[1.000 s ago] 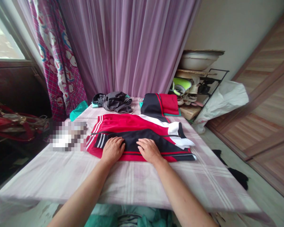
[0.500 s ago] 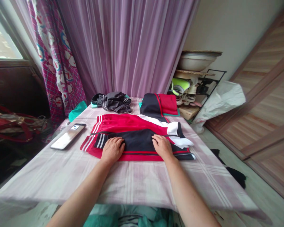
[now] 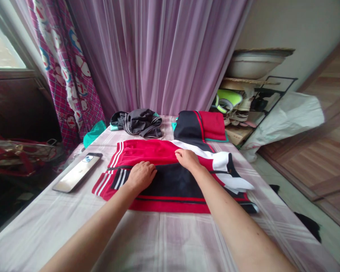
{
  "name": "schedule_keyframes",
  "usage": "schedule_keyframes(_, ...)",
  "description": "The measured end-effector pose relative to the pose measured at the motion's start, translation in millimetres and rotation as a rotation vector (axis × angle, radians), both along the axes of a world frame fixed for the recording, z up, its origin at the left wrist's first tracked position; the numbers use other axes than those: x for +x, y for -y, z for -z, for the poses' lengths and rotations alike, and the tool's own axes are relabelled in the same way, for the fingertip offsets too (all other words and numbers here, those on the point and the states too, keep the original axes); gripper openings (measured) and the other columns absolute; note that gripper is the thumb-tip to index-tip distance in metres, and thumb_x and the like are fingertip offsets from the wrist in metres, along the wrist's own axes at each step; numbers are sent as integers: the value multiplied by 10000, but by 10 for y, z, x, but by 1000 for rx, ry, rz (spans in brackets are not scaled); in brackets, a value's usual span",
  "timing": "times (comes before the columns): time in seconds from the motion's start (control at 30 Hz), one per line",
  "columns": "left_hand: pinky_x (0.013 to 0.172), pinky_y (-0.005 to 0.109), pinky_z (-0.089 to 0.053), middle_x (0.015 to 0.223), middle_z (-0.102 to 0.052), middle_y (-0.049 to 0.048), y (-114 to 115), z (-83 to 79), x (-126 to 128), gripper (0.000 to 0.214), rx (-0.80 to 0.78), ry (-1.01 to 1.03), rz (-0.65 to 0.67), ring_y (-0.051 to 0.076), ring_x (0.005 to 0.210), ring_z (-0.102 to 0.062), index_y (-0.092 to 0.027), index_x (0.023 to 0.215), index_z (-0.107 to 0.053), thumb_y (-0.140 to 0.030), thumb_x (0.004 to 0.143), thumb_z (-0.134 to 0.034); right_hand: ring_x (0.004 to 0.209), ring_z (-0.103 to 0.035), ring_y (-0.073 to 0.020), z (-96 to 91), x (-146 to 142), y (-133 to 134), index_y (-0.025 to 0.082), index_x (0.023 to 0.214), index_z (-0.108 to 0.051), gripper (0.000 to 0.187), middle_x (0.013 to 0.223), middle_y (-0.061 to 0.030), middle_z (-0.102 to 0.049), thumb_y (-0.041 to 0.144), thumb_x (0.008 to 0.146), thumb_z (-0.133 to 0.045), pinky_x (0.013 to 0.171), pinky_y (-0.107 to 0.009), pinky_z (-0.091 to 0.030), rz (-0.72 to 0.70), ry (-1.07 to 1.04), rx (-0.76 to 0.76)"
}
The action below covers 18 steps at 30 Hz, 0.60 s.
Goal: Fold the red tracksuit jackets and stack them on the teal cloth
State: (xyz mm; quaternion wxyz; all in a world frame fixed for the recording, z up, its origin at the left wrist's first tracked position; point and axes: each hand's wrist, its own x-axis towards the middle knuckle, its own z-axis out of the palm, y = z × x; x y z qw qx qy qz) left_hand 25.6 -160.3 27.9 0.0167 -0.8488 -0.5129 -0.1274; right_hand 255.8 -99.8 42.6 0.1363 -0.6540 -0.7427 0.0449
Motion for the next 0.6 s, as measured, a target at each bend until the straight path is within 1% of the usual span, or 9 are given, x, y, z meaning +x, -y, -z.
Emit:
schedule_keyframes(0.07, 896, 383, -496, 994, -714, 98, -60, 67, 55, 223, 13, 36, 31, 245, 948, -657, -202, 997, -696, -289, 951, -496, 1039, -691, -224, 19, -60, -214, 288, 1167, -731, 339, 1124, -40, -760, 307, 952, -470, 877, -301, -503, 25, -5, -13)
schedule_keyframes(0.13, 935, 391, -490, 1077, -707, 94, -86, 153, 87, 236, 8, 72, 42, 241, 1009, -642, -215, 1091, -676, -277, 953, -495, 1076, -681, -220, 42, -106, -421, 296, 1216, -710, 363, 1173, -32, -747, 299, 957, -455, 908, -305, -500, 37, -17, -10)
schedule_keyframes(0.27, 955, 400, -494, 1150, -704, 86, -85, 278, 75, 280, 0, 121, 47, 238, 1056, -633, -234, 1175, -652, -295, 978, -463, 1108, -669, -218, 91, -163, -782, 295, 1292, -667, 395, 1208, -42, -734, 300, 965, -446, 930, -302, -492, 63, -1, -7)
schedule_keyframes(0.33, 954, 400, -497, 1169, -702, 81, -79, 301, 61, 278, -4, 127, 53, 239, 1065, -631, -237, 1183, -647, -299, 979, -469, 1100, -671, -229, 114, -182, -926, 284, 1280, -675, 382, 1191, -59, -739, 337, 943, -504, 912, -299, -494, 67, 35, -36)
schedule_keyframes(0.43, 951, 403, -499, 1176, -700, 73, -72, 307, 58, 259, -15, 140, 49, 242, 1068, -629, -233, 1178, -639, -287, 971, -492, 1063, -682, -235, 155, -206, -1101, 278, 1141, -738, 303, 1110, -61, -760, 357, 912, -557, 873, -292, -496, 59, 71, -80)
schedule_keyframes(0.5, 949, 409, -501, 1173, -699, 72, -65, 306, 67, 252, -18, 152, 45, 243, 1067, -627, -231, 1174, -635, -279, 966, -501, 1048, -684, -231, 193, -225, -1197, 269, 1095, -745, 287, 1083, -67, -763, 351, 927, -527, 863, -293, -494, 76, 80, -70)
schedule_keyframes(0.6, 943, 412, -501, 1170, -695, 74, -55, 300, 81, 249, -25, 154, 40, 243, 1066, -624, -244, 1172, -633, -283, 965, -499, 1043, -684, -238, 271, -271, -1312, 244, 1152, -707, 334, 1105, -94, -751, 349, 969, -449, 870, -315, -490, 160, 60, -25)
